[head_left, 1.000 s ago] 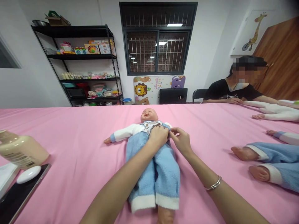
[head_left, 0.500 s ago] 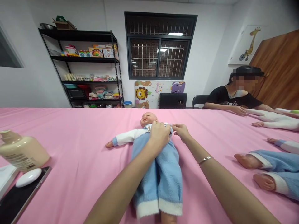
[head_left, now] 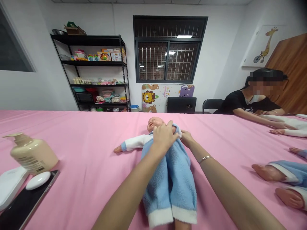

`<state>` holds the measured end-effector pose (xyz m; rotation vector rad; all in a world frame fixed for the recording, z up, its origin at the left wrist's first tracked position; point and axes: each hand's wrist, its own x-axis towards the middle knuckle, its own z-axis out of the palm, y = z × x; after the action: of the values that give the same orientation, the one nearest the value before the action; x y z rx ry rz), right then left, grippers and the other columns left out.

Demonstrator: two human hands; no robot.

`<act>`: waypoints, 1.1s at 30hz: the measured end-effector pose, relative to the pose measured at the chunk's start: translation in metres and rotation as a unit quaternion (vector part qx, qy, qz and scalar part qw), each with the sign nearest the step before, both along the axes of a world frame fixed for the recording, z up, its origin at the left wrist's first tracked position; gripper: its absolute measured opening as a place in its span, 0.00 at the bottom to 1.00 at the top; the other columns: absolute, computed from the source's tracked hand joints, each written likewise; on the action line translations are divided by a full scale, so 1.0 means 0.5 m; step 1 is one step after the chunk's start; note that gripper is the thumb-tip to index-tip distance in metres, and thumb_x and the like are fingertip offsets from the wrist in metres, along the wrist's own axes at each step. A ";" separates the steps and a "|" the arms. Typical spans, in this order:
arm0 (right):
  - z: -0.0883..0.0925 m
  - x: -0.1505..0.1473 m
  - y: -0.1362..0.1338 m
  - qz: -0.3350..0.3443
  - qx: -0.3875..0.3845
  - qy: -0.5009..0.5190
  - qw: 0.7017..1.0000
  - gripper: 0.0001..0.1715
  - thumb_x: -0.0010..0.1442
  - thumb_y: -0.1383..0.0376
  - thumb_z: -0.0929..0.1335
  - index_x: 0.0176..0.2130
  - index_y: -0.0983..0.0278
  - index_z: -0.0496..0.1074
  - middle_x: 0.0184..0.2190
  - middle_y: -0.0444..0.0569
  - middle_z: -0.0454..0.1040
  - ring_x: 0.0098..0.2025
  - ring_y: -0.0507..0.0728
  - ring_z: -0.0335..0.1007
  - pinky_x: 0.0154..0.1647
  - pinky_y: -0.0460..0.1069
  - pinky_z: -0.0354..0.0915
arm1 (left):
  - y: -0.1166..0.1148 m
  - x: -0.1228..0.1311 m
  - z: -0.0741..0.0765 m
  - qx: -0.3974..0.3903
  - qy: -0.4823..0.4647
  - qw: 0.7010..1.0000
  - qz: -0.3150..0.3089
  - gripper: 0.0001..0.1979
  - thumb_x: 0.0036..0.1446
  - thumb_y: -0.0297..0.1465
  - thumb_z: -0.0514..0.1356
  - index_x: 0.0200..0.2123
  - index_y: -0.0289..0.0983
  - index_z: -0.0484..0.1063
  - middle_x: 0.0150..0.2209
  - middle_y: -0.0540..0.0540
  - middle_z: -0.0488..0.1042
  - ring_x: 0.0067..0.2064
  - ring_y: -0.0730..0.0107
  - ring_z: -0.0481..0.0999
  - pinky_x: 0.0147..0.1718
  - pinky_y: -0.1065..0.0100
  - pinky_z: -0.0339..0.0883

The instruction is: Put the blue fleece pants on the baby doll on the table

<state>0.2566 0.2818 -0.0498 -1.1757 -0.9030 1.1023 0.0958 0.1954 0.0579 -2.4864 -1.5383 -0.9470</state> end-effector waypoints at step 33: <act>0.072 0.129 -0.144 -0.026 -0.036 -0.179 0.983 0.25 0.40 0.66 0.69 0.41 0.66 0.69 0.18 0.43 0.66 0.20 0.50 0.62 0.15 0.41 0.51 | 0.009 -0.235 -0.118 -0.091 -0.333 0.939 0.012 0.16 0.53 0.40 0.49 0.19 0.38 0.54 0.19 0.55 0.52 0.23 0.74 0.54 0.24 0.70 0.50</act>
<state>0.3211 0.2099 -0.0138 -1.4782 -1.1068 0.9019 -0.0217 0.1999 -0.0012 -2.3715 -1.8829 -1.8587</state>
